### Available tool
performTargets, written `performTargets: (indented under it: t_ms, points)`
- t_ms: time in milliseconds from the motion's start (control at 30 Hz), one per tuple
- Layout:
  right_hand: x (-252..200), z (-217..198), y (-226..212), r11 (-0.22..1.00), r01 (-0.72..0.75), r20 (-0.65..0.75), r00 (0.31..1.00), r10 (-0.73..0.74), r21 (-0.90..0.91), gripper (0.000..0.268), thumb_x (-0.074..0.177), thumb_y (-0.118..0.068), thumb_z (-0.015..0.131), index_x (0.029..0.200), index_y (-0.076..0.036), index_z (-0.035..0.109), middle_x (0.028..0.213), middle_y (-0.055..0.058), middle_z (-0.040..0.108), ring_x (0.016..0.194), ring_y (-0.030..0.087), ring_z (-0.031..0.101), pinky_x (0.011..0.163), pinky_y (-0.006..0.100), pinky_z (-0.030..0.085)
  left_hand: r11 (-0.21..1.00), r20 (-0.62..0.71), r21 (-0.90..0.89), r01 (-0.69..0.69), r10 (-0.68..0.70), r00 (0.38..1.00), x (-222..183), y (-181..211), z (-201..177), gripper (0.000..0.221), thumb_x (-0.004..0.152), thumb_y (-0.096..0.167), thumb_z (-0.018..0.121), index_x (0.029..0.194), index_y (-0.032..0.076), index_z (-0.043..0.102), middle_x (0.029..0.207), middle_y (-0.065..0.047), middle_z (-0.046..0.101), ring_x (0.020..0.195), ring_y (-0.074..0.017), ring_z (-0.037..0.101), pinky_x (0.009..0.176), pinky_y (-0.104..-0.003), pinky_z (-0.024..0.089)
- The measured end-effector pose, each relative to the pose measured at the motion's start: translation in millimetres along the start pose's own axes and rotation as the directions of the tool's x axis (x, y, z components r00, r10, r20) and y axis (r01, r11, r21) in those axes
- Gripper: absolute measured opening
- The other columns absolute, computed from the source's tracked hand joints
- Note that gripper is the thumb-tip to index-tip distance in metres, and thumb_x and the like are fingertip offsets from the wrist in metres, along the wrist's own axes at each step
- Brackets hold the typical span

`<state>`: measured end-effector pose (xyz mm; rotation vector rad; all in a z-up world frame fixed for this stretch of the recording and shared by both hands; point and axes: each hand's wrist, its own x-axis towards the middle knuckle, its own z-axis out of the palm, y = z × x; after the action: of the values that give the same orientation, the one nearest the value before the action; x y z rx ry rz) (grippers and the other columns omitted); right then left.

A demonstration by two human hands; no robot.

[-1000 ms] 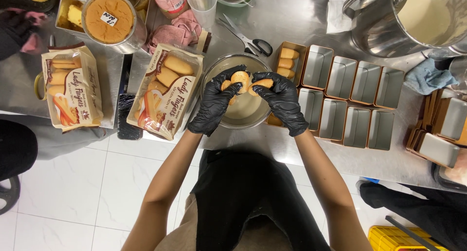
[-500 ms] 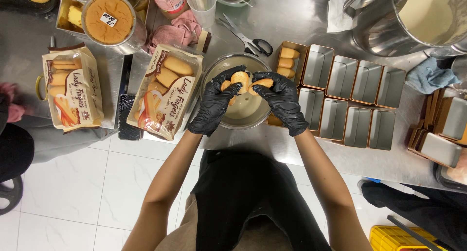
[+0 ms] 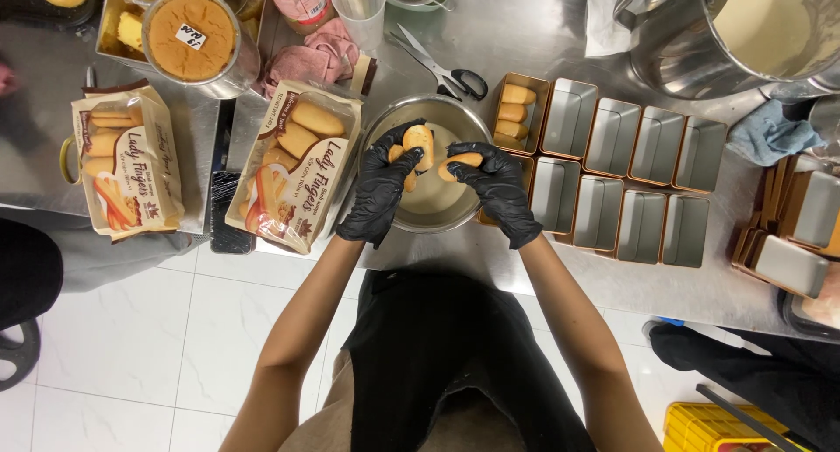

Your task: Dipping ladyfinger biscuits into a liquid mixture and arranging them in molds for tiramisu preparation.

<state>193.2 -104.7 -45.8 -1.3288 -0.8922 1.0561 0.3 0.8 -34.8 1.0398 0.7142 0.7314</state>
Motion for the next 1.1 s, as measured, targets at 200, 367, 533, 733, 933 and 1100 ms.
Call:
performTargets:
  t_ms: [200, 367, 533, 733, 933, 1100]
  points:
    - [-8.3, -26.7, -19.1, 0.890, -0.297, -0.097, 0.932, 0.349, 0.345, 0.026, 0.094, -0.006, 0.072, 0.119, -0.001, 0.069, 0.115, 0.008, 0.074, 0.101, 0.017, 0.072, 0.089, 0.030, 0.062, 0.993, -0.056, -0.085, 0.077, -0.082, 0.995, 3.3, -30.7, -16.3, 0.027, 0.099, 0.006, 0.070, 0.126, 0.004, 0.068, 0.107, -0.003, 0.071, 0.092, -0.0108, 0.066, 0.079, -0.027, 0.055]
    - [-26.7, -94.5, -27.3, 0.773, -0.299, -0.199, 0.857, 0.476, 0.559, 0.033, 0.090, -0.010, 0.074, 0.122, -0.005, 0.069, 0.112, 0.009, 0.074, 0.101, 0.019, 0.073, 0.087, 0.031, 0.063, 0.983, -0.026, -0.143, 0.119, -0.123, 0.992, -5.2, -13.5, -12.8, 0.027, 0.099, 0.008, 0.070, 0.125, 0.003, 0.068, 0.107, -0.004, 0.073, 0.093, -0.0119, 0.067, 0.079, -0.028, 0.055]
    - [-55.3, -157.9, 27.6, 0.946, -0.108, -0.354, 0.935, -0.007, -0.304, 0.030, 0.093, -0.010, 0.075, 0.122, -0.006, 0.066, 0.124, 0.012, 0.072, 0.108, 0.027, 0.071, 0.092, 0.036, 0.063, 0.975, -0.035, -0.185, 0.127, -0.136, 0.990, -5.6, -15.7, -8.5, 0.031, 0.096, 0.005, 0.070, 0.126, 0.002, 0.066, 0.111, -0.006, 0.073, 0.098, -0.0146, 0.069, 0.085, -0.030, 0.058]
    - [-51.6, -131.5, 57.5, 0.444, -0.127, -0.228, 0.956, -0.183, -0.887, 0.031, 0.098, -0.008, 0.066, 0.129, -0.006, 0.063, 0.111, 0.021, 0.071, 0.098, 0.040, 0.070, 0.081, 0.046, 0.057, 0.971, -0.033, -0.176, 0.163, -0.171, 0.985, -5.1, -18.3, 3.6, 0.032, 0.096, 0.005, 0.070, 0.128, 0.001, 0.067, 0.111, -0.008, 0.073, 0.098, -0.0169, 0.070, 0.087, -0.031, 0.058]
    - [-42.4, -145.9, 138.9, 0.091, -0.151, -0.161, 0.981, -0.113, -0.984, 0.044, 0.094, -0.001, 0.060, 0.138, 0.002, 0.056, 0.114, 0.025, 0.061, 0.084, 0.040, 0.065, 0.066, 0.049, 0.054, 0.972, -0.035, -0.190, 0.142, -0.151, 0.988, -12.1, -16.5, -0.1, 0.032, 0.096, 0.002, 0.069, 0.128, 0.000, 0.066, 0.114, -0.009, 0.073, 0.101, -0.0179, 0.070, 0.089, -0.032, 0.058]
    - [-44.4, -146.4, 133.0, 0.345, -0.076, -0.155, 0.966, -0.207, -0.935, 0.043, 0.092, 0.004, 0.056, 0.135, -0.001, 0.058, 0.121, 0.023, 0.060, 0.099, 0.041, 0.064, 0.081, 0.047, 0.054, 0.970, -0.040, -0.199, 0.137, -0.147, 0.988, -12.3, -18.2, 1.1, 0.033, 0.095, 0.000, 0.069, 0.128, 0.000, 0.065, 0.120, -0.012, 0.073, 0.106, -0.0198, 0.071, 0.093, -0.033, 0.059]
